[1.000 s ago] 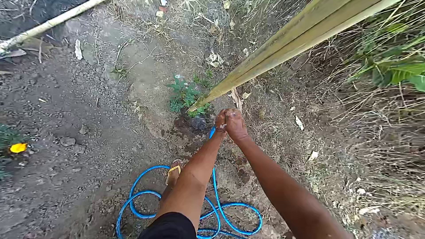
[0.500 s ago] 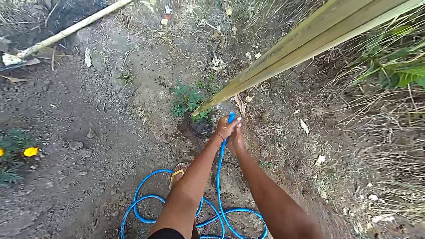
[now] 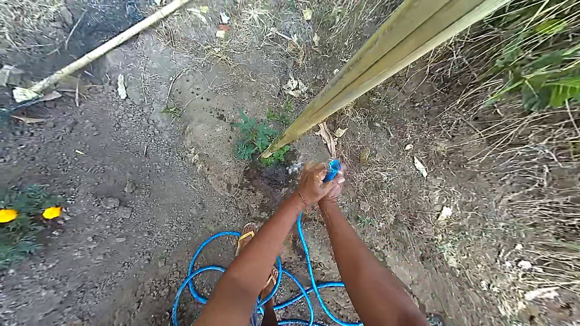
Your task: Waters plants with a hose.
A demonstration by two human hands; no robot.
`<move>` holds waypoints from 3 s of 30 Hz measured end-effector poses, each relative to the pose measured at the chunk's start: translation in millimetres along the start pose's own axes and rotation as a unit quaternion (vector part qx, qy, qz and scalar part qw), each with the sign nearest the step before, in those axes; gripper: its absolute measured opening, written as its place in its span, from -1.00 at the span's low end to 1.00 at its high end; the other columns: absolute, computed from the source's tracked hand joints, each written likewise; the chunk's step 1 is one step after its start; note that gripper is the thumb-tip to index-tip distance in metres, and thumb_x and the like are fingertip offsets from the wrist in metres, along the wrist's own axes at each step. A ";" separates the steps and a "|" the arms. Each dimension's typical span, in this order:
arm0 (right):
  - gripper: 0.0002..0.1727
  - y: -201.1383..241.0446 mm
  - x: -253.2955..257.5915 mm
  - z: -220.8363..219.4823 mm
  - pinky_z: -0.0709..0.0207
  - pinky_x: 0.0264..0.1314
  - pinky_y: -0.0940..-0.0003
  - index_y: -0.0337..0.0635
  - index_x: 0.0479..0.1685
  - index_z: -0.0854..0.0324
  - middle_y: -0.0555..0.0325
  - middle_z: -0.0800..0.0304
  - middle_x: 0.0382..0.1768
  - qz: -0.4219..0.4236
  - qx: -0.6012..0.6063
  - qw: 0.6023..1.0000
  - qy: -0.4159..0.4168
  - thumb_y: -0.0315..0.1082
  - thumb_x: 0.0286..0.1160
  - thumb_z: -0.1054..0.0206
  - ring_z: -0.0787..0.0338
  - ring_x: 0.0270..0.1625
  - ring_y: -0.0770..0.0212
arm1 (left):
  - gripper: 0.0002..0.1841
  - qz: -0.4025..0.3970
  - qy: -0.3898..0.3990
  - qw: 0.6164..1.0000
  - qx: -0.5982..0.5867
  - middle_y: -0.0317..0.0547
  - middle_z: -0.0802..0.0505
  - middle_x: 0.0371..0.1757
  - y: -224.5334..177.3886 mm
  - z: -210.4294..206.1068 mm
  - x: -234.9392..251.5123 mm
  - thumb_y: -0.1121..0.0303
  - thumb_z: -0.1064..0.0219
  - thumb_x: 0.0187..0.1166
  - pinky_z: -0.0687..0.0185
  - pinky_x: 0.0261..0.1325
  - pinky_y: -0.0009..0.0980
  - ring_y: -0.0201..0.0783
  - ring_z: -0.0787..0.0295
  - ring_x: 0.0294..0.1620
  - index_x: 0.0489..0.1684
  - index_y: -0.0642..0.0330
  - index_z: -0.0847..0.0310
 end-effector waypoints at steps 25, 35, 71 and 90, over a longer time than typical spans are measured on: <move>-0.40 -76.1 -21.6 33.4 -0.62 -0.29 0.01 0.34 0.94 0.10 -0.16 -0.70 -0.03 -0.192 -0.277 0.835 0.434 -0.02 0.95 0.24 -0.67 -0.40 0.02 | -0.54 0.561 -0.172 0.792 -0.172 0.30 -0.69 0.40 115.6 84.2 -167.5 0.25 -0.03 0.89 -0.70 0.19 -0.02 0.07 -0.77 0.19 0.64 0.31 -0.33; -0.41 -65.3 -50.3 119.5 -0.58 0.15 -0.32 0.27 0.91 -0.02 -0.41 -0.68 0.28 -0.194 -0.370 0.806 0.420 -0.18 0.92 0.17 -0.78 0.10 -0.36 | -0.55 0.680 -0.205 0.700 0.074 0.40 -0.76 0.18 -11.0 252.7 -411.1 0.21 -0.04 0.89 -0.71 0.02 0.00 0.08 -0.79 -0.04 0.48 0.44 -0.47; -0.60 -112.3 -109.5 200.4 -0.54 0.04 -0.18 0.11 0.51 -0.63 -0.21 -0.79 0.08 -0.258 -0.211 0.773 0.540 -0.19 0.86 -0.07 -0.74 -0.09 -0.09 | -0.61 0.334 0.560 0.735 0.184 0.10 -0.63 0.59 35.5 -80.5 -136.8 0.20 -0.21 0.77 -0.13 0.81 0.01 -0.01 -0.41 0.71 0.37 0.24 -0.71; -0.54 -125.8 -131.6 182.2 -0.47 0.49 -0.25 0.04 0.65 -0.50 -0.23 -0.80 0.26 -0.222 -0.181 0.838 0.465 -0.20 0.89 0.01 -0.78 0.32 -0.24 | -0.22 0.700 0.267 0.658 0.076 0.29 -0.65 0.48 119.7 -103.3 -148.2 -0.04 -0.39 0.61 -0.50 0.53 0.06 0.08 -0.61 0.48 0.71 0.27 -0.29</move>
Point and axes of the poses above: each hand's wrist, its own x-axis towards the middle knuckle, its own z-axis out of the back of the hand, y = z × x, the point moved 1 cm from there along x, towards the middle knuckle
